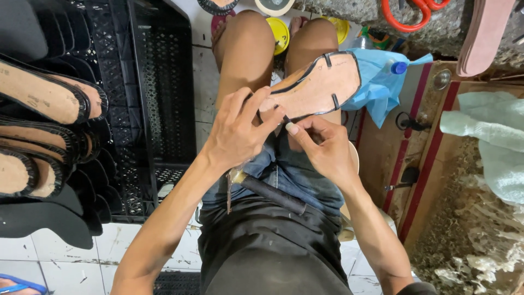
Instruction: Assembling sandals by pulling straps over a wooden last and securing them to the sole using a hammer and scissors.
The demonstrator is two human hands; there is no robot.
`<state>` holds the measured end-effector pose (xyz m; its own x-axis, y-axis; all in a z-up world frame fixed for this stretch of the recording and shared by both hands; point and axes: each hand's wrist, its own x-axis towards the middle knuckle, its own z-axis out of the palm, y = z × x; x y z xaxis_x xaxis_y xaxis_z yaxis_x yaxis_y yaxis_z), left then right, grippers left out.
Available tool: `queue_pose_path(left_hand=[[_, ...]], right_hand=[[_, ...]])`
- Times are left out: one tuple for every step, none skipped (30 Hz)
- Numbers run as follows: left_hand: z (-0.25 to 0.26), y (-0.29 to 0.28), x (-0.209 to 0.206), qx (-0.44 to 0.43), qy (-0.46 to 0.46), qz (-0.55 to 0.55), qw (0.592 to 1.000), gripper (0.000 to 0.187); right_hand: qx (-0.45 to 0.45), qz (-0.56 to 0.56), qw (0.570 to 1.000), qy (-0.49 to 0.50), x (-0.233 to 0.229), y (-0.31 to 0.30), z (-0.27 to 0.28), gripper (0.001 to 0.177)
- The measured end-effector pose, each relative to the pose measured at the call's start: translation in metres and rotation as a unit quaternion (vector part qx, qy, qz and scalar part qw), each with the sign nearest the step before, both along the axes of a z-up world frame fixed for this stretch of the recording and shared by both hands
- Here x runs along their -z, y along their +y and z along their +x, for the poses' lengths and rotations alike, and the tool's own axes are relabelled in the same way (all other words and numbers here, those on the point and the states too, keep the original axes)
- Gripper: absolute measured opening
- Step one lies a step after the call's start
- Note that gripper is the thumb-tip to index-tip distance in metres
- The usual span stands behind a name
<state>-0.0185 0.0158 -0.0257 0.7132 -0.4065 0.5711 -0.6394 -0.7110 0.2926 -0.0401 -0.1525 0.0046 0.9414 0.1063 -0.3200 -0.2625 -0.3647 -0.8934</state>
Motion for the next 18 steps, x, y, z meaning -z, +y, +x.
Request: queue_pose_path(left_hand=[[0.0,0.001,0.001,0.001,-0.002,0.0,1.0,0.022],[0.0,0.001,0.002,0.001,0.01,0.004,1.0,0.019],[0.0,0.002,0.003,0.001,0.02,0.008,1.0,0.017],[0.001,0.002,0.007,0.002,0.018,0.007,1.0,0.017],[0.001,0.002,0.009,-0.006,0.017,0.015,1.0,0.014],[0.001,0.002,0.012,-0.014,0.016,0.023,1.0,0.012],[0.004,0.003,0.015,-0.015,0.015,0.023,1.0,0.012],[0.006,0.004,0.018,0.007,0.031,-0.022,0.999,0.014],[0.006,0.004,0.02,0.029,0.049,-0.067,0.996,0.02],[0.004,0.01,0.016,0.028,0.05,-0.066,0.996,0.02],[0.007,0.015,0.014,0.024,0.095,-0.101,0.99,0.028],[0.011,0.021,0.011,0.021,0.14,-0.135,0.981,0.037],[0.01,0.022,0.0,0.023,0.142,-0.135,0.98,0.037],[0.009,0.024,-0.011,0.025,0.196,-0.199,0.96,0.038],[0.009,0.028,-0.022,0.022,0.248,-0.258,0.934,0.04],[0.004,0.029,-0.028,0.021,0.248,-0.256,0.934,0.04],[0.001,0.031,-0.032,0.008,0.301,-0.297,0.906,0.043],[-0.001,0.031,-0.037,-0.004,0.352,-0.336,0.873,0.046]], right_hand=[[0.001,0.0,1.0,-0.002,-0.006,-0.002,0.0,0.011],[-0.004,-0.014,0.999,0.036,-0.012,-0.005,-0.001,0.012],[-0.007,-0.028,0.997,0.072,-0.019,-0.007,-0.001,0.014],[-0.006,-0.029,0.997,0.07,-0.013,-0.013,-0.007,0.014],[0.002,-0.017,0.997,0.079,-0.008,-0.019,-0.014,0.012],[0.01,-0.005,0.996,0.088,-0.002,-0.024,-0.021,0.01],[0.009,-0.005,0.996,0.086,-0.005,-0.027,-0.024,0.01],[-0.003,-0.014,0.998,0.062,-0.009,-0.03,-0.026,0.009],[-0.016,-0.023,0.999,0.039,-0.013,-0.034,-0.031,0.008],[-0.017,-0.022,0.999,0.04,-0.019,-0.038,-0.034,0.008],[-0.029,-0.017,0.999,0.018,-0.023,-0.041,-0.035,0.009],[-0.042,-0.011,0.999,-0.004,-0.027,-0.045,-0.035,0.01],[-0.039,-0.012,0.999,-0.002,-0.033,-0.049,-0.035,0.01],[-0.056,-0.012,0.998,-0.018,-0.039,-0.052,-0.036,0.01],[-0.076,-0.008,0.996,-0.036,-0.044,-0.054,-0.035,0.009],[-0.076,-0.006,0.996,-0.035,-0.048,-0.056,-0.035,0.009],[-0.089,-0.002,0.995,-0.045,-0.052,-0.058,-0.034,0.01],[-0.102,0.002,0.993,-0.055,-0.056,-0.06,-0.033,0.01]])
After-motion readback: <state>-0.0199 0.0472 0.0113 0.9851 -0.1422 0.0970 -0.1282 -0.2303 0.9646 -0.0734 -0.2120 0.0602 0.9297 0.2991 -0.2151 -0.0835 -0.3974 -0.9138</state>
